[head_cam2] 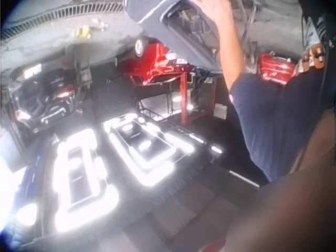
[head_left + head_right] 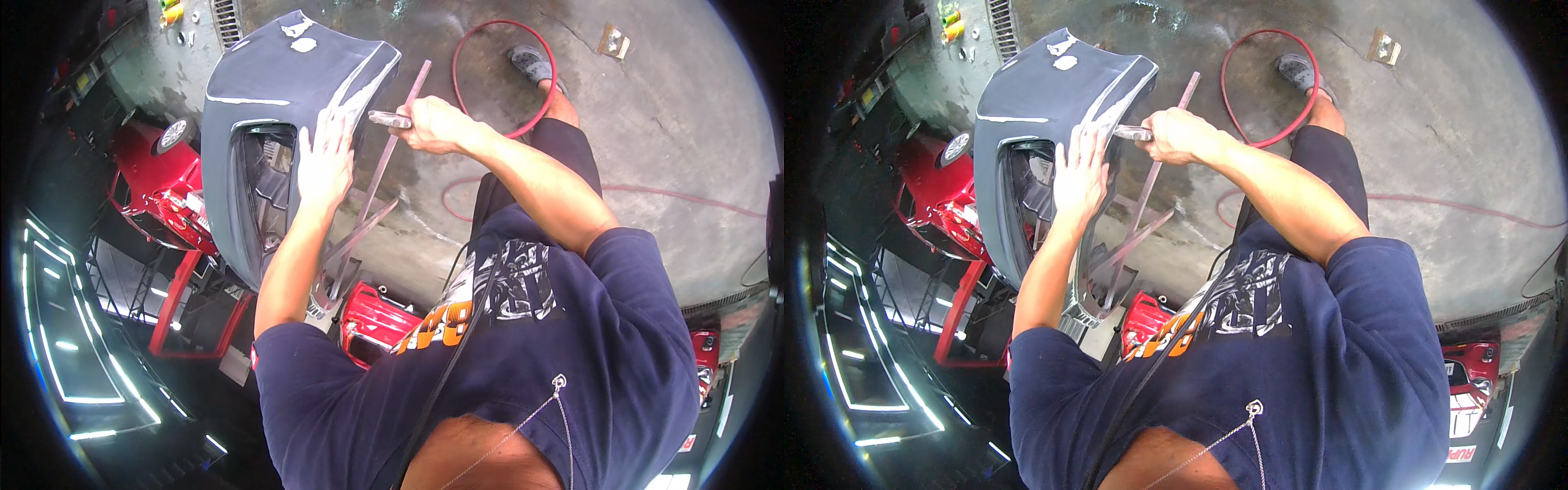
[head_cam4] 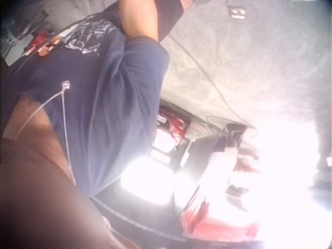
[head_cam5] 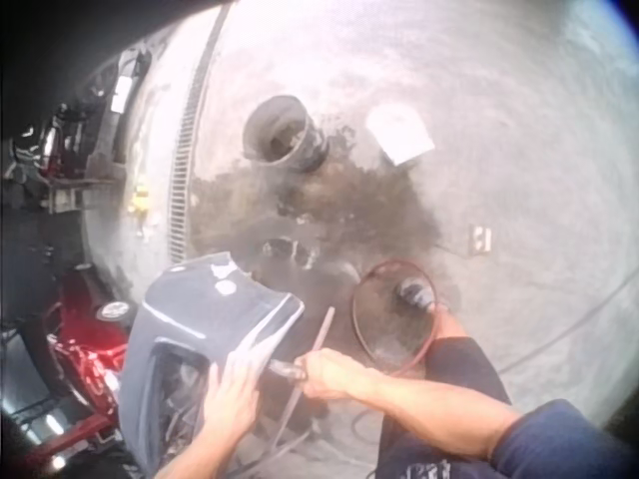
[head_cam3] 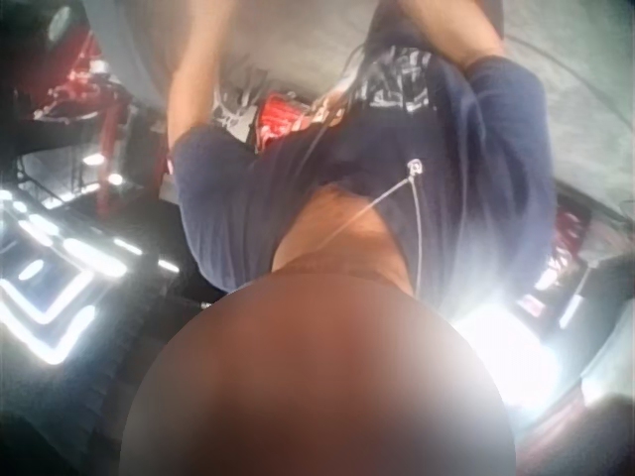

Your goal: The person wipes a detached car bumper with a cloth, then uses a spray gun to apply a liquid coating to the bumper surface. The person moves around the bumper, spraying different sections and occasionally touching the surface.

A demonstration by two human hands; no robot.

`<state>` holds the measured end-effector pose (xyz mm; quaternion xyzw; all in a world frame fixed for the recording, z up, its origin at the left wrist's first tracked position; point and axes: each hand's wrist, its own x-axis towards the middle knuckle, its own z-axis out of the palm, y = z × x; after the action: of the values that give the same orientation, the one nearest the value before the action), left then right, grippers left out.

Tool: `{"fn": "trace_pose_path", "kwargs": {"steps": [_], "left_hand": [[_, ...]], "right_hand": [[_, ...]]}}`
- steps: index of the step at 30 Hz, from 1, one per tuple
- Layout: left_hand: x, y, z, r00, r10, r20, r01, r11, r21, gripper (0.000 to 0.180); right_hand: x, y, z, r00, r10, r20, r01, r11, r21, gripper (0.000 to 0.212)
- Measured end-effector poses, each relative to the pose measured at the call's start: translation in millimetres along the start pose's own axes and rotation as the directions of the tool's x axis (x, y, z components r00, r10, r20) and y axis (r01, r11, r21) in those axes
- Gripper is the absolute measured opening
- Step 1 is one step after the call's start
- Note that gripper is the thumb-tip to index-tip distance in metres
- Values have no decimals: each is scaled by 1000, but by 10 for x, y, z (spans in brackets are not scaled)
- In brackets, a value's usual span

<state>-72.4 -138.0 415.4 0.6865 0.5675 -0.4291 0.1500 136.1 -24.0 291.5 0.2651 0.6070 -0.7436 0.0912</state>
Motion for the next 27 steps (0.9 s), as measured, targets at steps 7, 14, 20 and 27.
{"fn": "trace_pose_path", "kwargs": {"steps": [7,14,20,27], "left_hand": [[-404,-61,3,994,-40,101,39,999,12,76],[482,109,16,991,90,-94,-82,993,90,76],[1460,233,243,983,128,135,-149,975,164,73],[1859,486,524,971,147,188,-198,936,292,66]], "right_hand": [[-155,-109,103,998,46,-52,-40,992,116,27],[-325,-35,127,998,-39,-40,42,996,84,24],[-606,220,-29,994,-63,-95,64,998,2,22],[-538,567,-293,971,109,-212,-111,994,0,24]]}}
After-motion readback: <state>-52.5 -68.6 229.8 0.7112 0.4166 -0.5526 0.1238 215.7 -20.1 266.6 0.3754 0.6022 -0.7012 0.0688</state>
